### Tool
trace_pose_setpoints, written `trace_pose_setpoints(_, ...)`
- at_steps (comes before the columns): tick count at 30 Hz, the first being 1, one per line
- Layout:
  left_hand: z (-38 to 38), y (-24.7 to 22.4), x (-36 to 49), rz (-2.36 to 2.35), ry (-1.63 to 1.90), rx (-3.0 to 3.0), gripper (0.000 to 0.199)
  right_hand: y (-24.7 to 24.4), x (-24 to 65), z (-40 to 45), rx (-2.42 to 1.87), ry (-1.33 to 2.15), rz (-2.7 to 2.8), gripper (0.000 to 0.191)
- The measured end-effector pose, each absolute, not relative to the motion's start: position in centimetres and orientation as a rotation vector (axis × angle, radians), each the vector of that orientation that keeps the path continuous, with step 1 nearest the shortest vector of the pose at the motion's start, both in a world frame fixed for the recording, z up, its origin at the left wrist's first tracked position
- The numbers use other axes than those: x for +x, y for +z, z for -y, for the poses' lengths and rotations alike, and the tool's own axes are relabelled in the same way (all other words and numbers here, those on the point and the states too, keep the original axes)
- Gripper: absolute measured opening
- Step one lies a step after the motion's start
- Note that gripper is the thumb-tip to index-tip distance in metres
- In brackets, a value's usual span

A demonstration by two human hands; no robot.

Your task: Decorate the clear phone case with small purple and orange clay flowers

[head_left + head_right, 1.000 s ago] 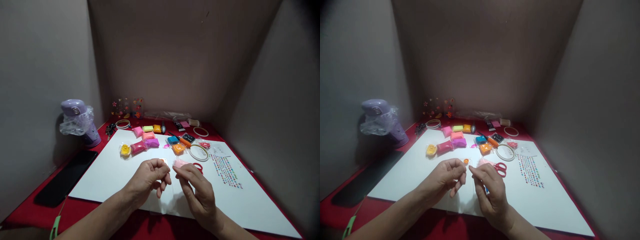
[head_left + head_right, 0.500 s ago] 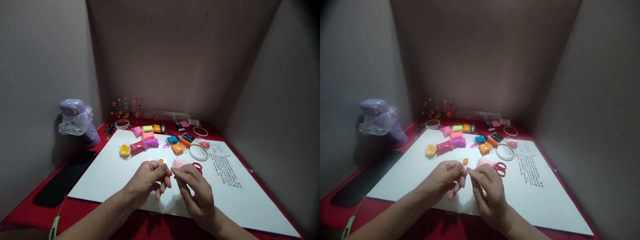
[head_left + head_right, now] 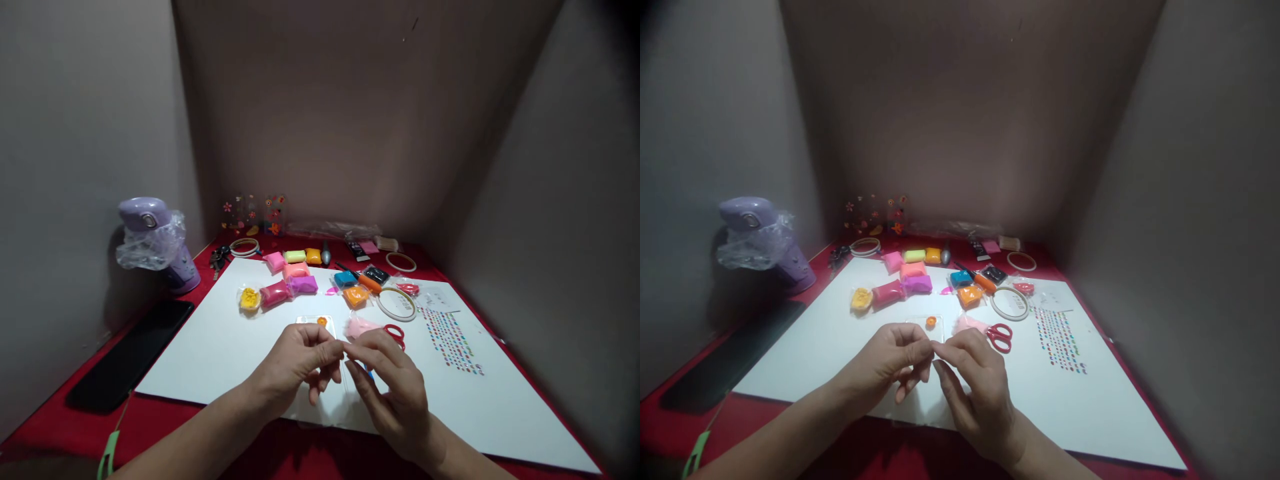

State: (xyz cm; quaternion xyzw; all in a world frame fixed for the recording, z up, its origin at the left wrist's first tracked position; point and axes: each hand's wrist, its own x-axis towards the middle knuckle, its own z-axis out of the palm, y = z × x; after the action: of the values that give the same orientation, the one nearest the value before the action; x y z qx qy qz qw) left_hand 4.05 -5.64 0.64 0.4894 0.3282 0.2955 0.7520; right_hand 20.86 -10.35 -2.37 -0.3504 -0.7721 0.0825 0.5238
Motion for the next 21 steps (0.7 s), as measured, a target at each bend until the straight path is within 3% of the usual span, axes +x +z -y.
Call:
trace_pose_setpoints(13, 5.72, 0.43, 4.22, -0.755, 0.640, 1.100, 0.041, -2.13, 20.34, 10.39, -0.849, 0.243, 1.774, 0.028)
trace_pose_setpoints(21, 5.38, 0.06, 4.23, -0.715, 0.622, 1.073, 0.042, -2.26, 20.47, 10.50, -0.857, 0.224, 1.795, 0.030)
